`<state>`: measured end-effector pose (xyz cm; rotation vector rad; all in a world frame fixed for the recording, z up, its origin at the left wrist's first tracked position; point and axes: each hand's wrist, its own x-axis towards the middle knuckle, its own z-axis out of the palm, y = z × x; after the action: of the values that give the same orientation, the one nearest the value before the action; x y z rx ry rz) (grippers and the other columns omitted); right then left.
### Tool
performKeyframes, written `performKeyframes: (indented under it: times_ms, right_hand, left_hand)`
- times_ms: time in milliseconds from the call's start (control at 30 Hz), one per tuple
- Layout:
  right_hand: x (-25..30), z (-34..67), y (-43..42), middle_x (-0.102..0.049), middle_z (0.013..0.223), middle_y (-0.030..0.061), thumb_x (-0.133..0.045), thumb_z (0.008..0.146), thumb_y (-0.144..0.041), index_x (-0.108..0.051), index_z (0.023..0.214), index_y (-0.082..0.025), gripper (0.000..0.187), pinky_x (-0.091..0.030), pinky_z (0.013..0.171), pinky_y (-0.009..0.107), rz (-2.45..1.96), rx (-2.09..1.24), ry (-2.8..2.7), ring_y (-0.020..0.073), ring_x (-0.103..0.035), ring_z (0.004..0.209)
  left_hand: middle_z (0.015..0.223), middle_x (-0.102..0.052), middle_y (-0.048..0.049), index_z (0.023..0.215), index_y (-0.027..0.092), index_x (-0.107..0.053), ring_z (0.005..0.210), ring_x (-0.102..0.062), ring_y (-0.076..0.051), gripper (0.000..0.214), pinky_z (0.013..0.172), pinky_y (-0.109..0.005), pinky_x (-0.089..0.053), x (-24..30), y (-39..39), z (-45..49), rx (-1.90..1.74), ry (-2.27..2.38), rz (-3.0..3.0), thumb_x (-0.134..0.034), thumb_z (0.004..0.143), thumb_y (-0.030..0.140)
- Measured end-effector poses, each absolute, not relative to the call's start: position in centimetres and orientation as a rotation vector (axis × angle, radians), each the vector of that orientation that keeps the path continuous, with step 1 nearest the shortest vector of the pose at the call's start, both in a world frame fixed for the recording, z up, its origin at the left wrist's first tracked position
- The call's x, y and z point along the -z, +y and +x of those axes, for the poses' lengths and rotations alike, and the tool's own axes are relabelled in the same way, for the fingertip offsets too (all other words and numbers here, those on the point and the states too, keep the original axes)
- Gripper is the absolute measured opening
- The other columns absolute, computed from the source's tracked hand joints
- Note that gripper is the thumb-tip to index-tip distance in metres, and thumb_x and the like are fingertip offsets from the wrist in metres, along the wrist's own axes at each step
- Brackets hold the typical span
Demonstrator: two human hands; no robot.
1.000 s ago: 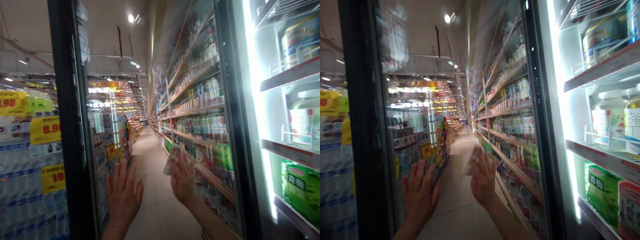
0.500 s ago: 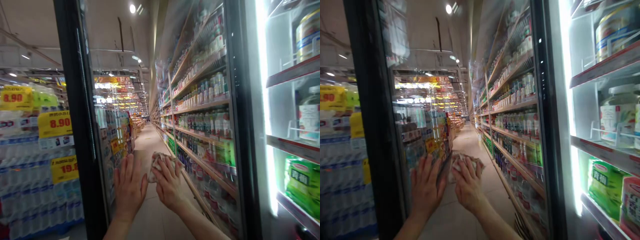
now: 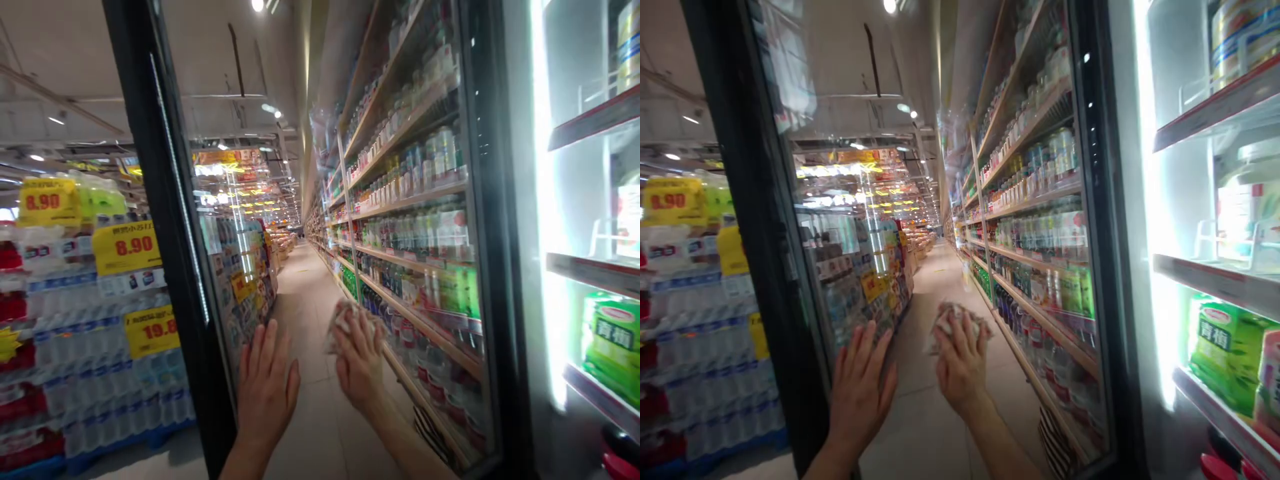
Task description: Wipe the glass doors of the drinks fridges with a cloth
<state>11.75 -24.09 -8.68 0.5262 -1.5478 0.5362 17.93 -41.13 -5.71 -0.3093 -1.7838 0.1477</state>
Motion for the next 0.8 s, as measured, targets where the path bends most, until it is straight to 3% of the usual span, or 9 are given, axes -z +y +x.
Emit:
performKeyframes:
  times_ms: [133,333,533,700,800]
  right_hand:
    - [8.4,11.1,-23.0,-0.034,0.145,0.0141,-0.038,0.085,-0.015,-0.04,0.134,-0.018,0.049,-0.022,0.106,0.056,0.215,-0.659,-1.529,0.0287,-0.018,0.139]
    - [9.3,12.4,-25.1,-0.043,0.14,0.0041,-0.043,0.08,-0.016,-0.051,0.126,-0.027,0.048,-0.015,0.111,0.052,0.706,-0.452,-1.564,0.0261,-0.027,0.136]
    - [8.5,10.0,-20.3,-0.028,0.148,0.0114,-0.038,0.085,-0.016,-0.033,0.14,-0.022,0.055,-0.023,0.106,0.058,0.212,-0.625,-1.509,0.0309,-0.021,0.138]
    - [9.7,10.8,-20.9,-0.035,0.145,0.0055,-0.039,0.082,-0.013,-0.042,0.134,-0.026,0.054,-0.02,0.11,0.054,0.609,-0.412,-1.592,0.0279,-0.025,0.137]
    - [10.0,8.6,-16.4,-0.034,0.146,0.008,-0.04,0.083,-0.016,-0.043,0.133,-0.024,0.051,-0.021,0.109,0.056,0.389,-0.5,-1.56,0.0284,-0.023,0.138]
  left_hand:
    - [0.149,-0.024,-0.0104,0.143,0.02,-0.023,0.139,-0.015,-0.023,0.067,0.113,-0.042,-0.012,6.9,-40.9,18.3,-0.133,-1.793,-0.286,-0.05,0.082,0.015]
    - [0.152,-0.017,-0.0071,0.143,0.022,-0.019,0.14,-0.014,-0.023,0.069,0.114,-0.042,-0.011,8.2,-41.0,18.3,-0.136,-1.8,-0.282,-0.051,0.082,0.014]
    - [0.151,-0.017,-0.0065,0.144,0.022,-0.018,0.139,-0.015,-0.025,0.07,0.113,-0.046,-0.012,8.9,-40.5,18.2,-0.094,-1.796,-0.239,-0.051,0.082,0.014]
    - [0.152,-0.015,-0.0065,0.144,0.023,-0.017,0.14,-0.014,-0.025,0.072,0.113,-0.048,-0.011,9.2,-39.8,17.7,-0.061,-1.77,-0.192,-0.052,0.082,0.014]
    - [0.152,-0.015,-0.0061,0.144,0.023,-0.016,0.14,-0.013,-0.024,0.072,0.113,-0.047,-0.011,9.3,-39.9,17.9,-0.061,-1.791,-0.195,-0.052,0.082,0.014]
